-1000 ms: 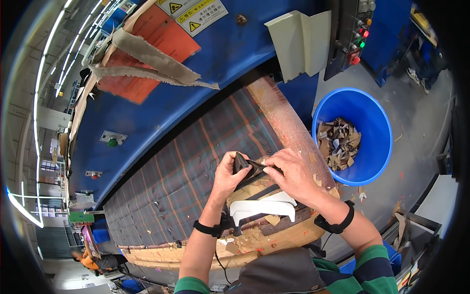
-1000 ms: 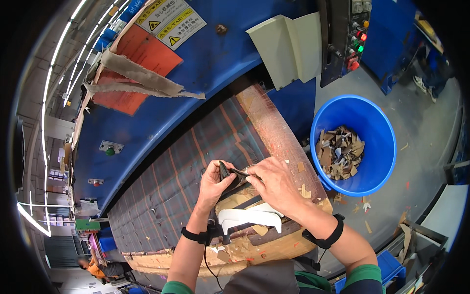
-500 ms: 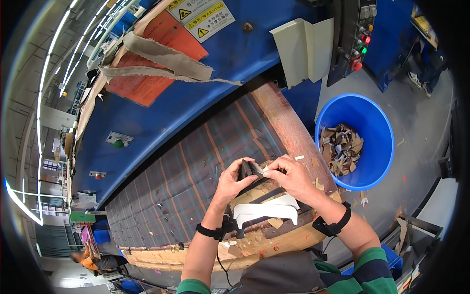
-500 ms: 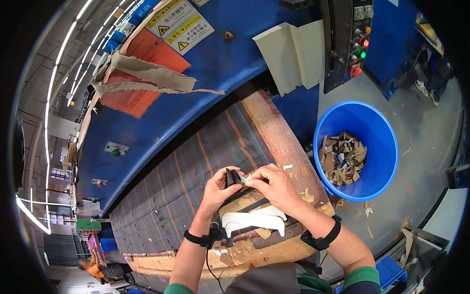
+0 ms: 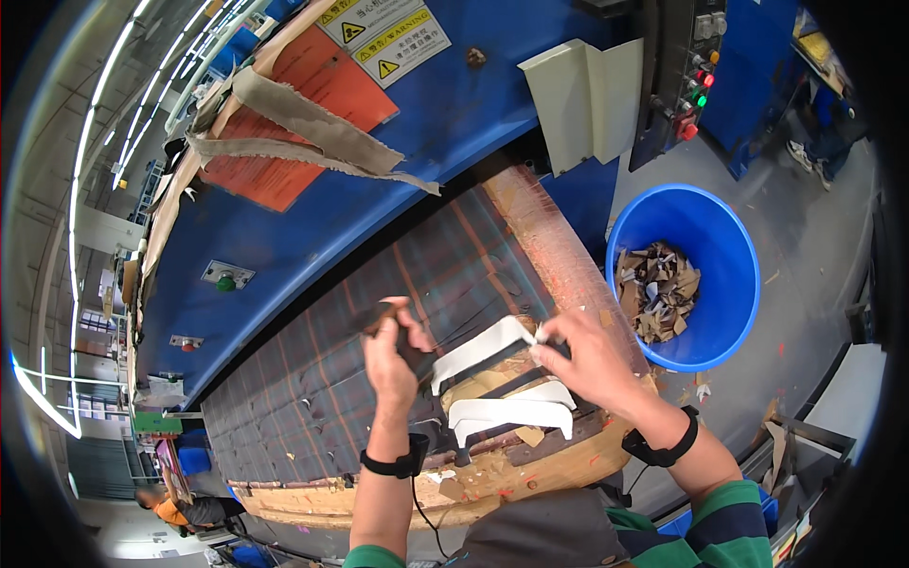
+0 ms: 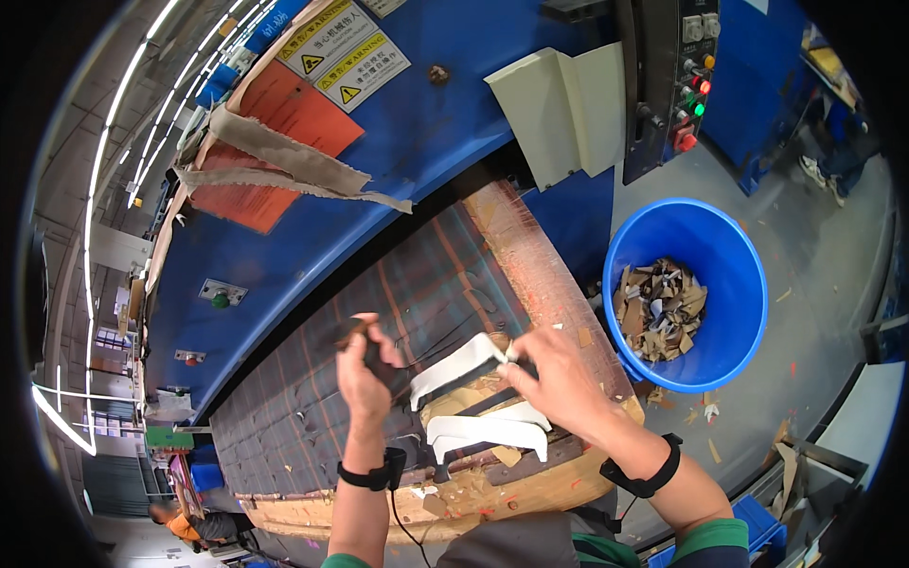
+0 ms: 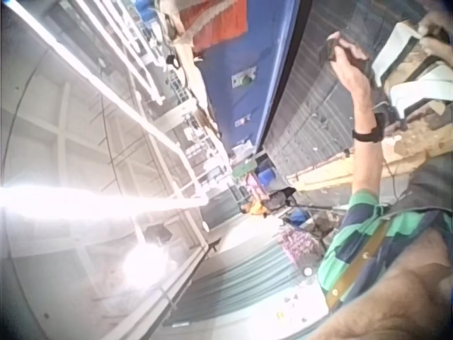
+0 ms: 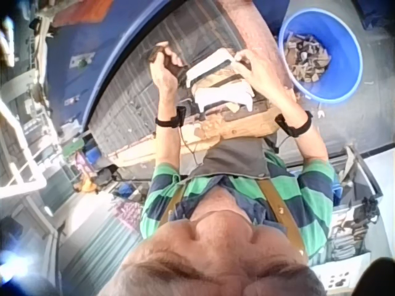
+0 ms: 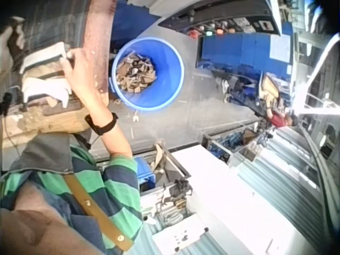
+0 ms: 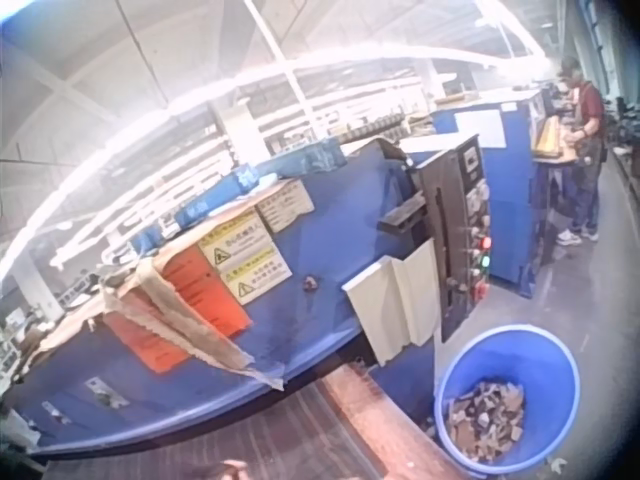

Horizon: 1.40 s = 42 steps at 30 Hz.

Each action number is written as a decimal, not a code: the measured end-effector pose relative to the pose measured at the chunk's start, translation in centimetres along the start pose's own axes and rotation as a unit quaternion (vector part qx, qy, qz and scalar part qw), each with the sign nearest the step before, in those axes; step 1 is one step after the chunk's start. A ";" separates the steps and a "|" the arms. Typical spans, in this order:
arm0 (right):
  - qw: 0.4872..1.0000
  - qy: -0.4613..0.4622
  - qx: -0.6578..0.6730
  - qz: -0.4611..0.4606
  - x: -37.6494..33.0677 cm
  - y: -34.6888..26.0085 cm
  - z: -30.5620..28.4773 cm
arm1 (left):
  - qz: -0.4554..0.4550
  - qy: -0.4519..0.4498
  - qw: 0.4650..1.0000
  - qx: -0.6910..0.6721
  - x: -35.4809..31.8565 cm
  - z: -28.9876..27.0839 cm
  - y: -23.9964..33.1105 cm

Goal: The person assembles small fabric components by hand in a workshop setting. They pick up dark plaid fabric pieces and white backing materials, align them, and press them together on a wooden work surface. The person occasionally uses a pair of scissors to trim excess material from the assembled parts.

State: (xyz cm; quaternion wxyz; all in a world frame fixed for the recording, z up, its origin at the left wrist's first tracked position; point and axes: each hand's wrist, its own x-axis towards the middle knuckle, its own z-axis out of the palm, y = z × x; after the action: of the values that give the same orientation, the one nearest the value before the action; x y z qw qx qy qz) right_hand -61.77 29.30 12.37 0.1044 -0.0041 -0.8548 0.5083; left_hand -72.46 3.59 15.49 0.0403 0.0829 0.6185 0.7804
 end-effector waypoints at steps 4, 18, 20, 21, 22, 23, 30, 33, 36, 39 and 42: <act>0.989 0.059 0.073 0.117 2.9 1.0 -0.1 | 0.085 0.054 0.956 0.276 1.0 0.8 4.2; 0.963 -0.077 0.082 0.246 8.7 -0.3 0.9 | -0.010 -0.192 0.826 0.529 4.3 3.3 -3.7; 0.967 -0.050 0.096 0.231 8.4 1.9 2.6 | -0.021 -0.206 0.820 0.533 4.1 3.2 -3.4; 0.969 -0.036 0.102 0.223 8.3 3.2 3.3 | -0.024 -0.211 0.824 0.526 4.1 3.4 -3.2; 0.961 -0.040 0.144 0.233 8.3 3.8 3.5 | -0.028 -0.211 0.828 0.518 3.9 3.6 -2.9; 0.951 -0.044 0.186 0.243 8.3 4.3 3.6 | -0.033 -0.211 0.833 0.511 3.8 3.7 -2.7; 0.875 -0.032 0.421 0.237 8.0 3.6 4.1 | 0.001 -0.206 0.873 0.443 3.6 3.7 -3.7; 0.873 -0.031 0.437 0.216 8.0 3.5 4.4 | 0.002 -0.197 0.883 0.427 3.8 3.3 -4.1; 0.878 -0.030 0.432 0.203 8.0 4.0 4.9 | -0.041 -0.185 0.896 0.401 4.1 3.2 -4.1; 0.894 -0.001 0.404 0.192 7.7 4.0 5.2 | -0.105 -0.173 0.920 0.335 4.3 2.7 -3.9; 0.985 0.097 0.094 0.103 6.7 2.8 4.5 | -0.140 -0.166 0.937 0.274 4.4 1.9 -3.4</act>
State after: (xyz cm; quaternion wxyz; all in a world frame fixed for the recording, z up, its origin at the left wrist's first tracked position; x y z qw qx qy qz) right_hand -69.40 27.51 9.01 0.1343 -0.1314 -0.7838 0.5919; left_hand -76.55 6.97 12.94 0.2266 0.1314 0.7982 0.5425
